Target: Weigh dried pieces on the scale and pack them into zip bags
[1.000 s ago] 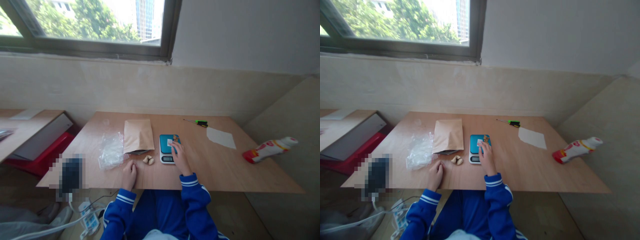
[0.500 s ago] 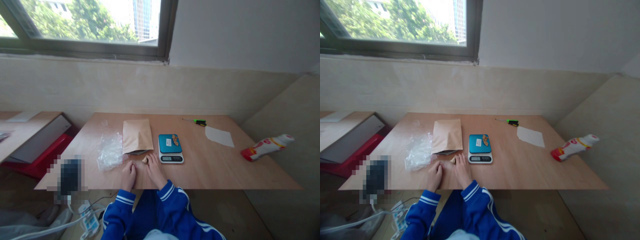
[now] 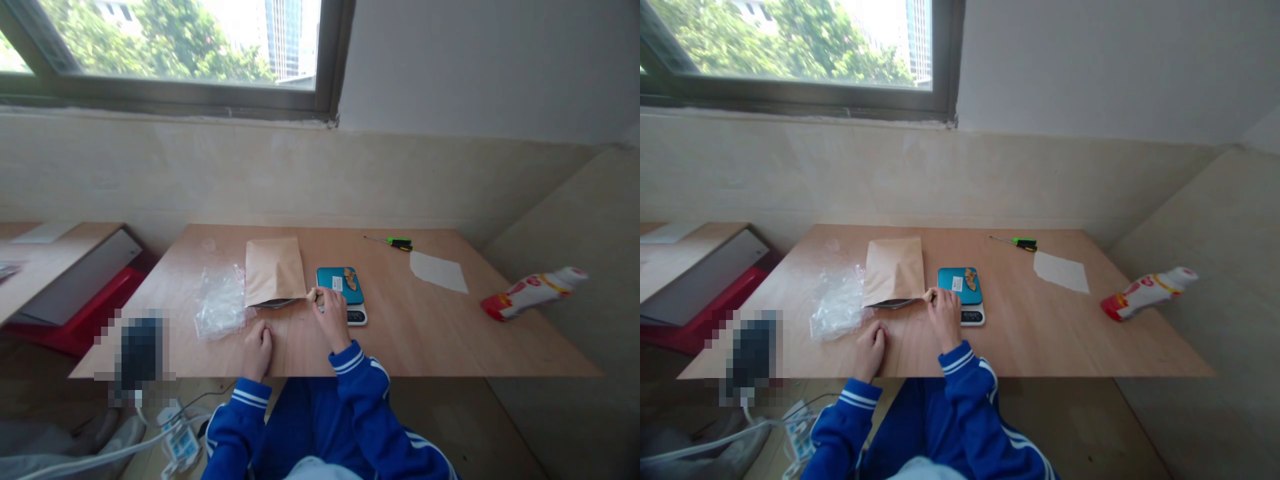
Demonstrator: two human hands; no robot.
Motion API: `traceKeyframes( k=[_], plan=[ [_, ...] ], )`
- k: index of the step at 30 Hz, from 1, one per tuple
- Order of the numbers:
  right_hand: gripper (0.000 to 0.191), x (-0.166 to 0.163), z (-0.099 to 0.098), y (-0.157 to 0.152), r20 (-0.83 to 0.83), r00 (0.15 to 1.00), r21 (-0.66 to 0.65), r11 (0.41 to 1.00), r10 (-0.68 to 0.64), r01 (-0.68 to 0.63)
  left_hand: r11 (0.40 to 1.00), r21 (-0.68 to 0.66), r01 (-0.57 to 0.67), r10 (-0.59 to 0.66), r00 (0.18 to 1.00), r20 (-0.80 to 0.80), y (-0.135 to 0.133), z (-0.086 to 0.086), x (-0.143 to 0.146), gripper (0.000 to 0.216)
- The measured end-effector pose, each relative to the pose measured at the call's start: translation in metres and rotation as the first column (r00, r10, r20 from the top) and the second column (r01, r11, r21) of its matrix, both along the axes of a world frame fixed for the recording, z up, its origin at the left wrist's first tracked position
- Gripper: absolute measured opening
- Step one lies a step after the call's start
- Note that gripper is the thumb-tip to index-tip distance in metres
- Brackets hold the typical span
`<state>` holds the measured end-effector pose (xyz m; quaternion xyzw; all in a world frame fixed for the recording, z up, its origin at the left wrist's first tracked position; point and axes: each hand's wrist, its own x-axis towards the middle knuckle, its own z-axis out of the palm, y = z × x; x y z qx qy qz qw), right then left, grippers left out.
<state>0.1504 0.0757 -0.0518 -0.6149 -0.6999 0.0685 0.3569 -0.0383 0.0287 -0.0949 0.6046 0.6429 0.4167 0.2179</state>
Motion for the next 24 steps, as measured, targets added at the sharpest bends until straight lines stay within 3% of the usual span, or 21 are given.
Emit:
traceKeyframes(
  k=[3, 7, 11, 14, 19, 24],
  plan=[
    [0.024, 0.02, 0.0, 0.023, 0.072, 0.995, 0.008, 0.998, -0.063, 0.062, 1.0, 0.018, -0.016, 0.016, 1.0, -0.001, 0.0, 0.0, 0.0, 0.019],
    [0.029, 0.031, -0.012, 0.034, 0.144, 0.989, 0.011, 0.999, -0.039, 0.038, 0.996, 0.06, -0.059, 0.059, 0.998, 0.0, 0.001, 0.004, 0.003, 0.016],
    [0.038, 0.033, -0.021, 0.023, 0.128, 0.992, 0.029, 1.0, -0.014, 0.011, 0.983, 0.161, -0.088, 0.103, 0.991, -0.085, 0.002, 0.019, 0.009, 0.017],
    [0.043, 0.03, -0.018, 0.005, 0.027, 0.999, 0.048, 0.998, 0.028, -0.03, 0.971, 0.225, -0.084, 0.145, 0.952, -0.271, 0.011, 0.034, 0.007, 0.036],
    [0.041, 0.008, -0.002, -0.032, -0.17, 0.956, 0.018, 0.971, 0.238, -0.239, 0.979, 0.198, -0.037, 0.119, 0.898, -0.423, 0.044, 0.044, -0.013, 0.047],
    [0.041, -0.025, 0.01, -0.044, -0.302, 0.861, -0.061, 0.893, 0.409, -0.446, 0.993, 0.095, 0.065, -0.022, 0.919, -0.393, 0.067, 0.045, -0.032, 0.023]
  ],
)
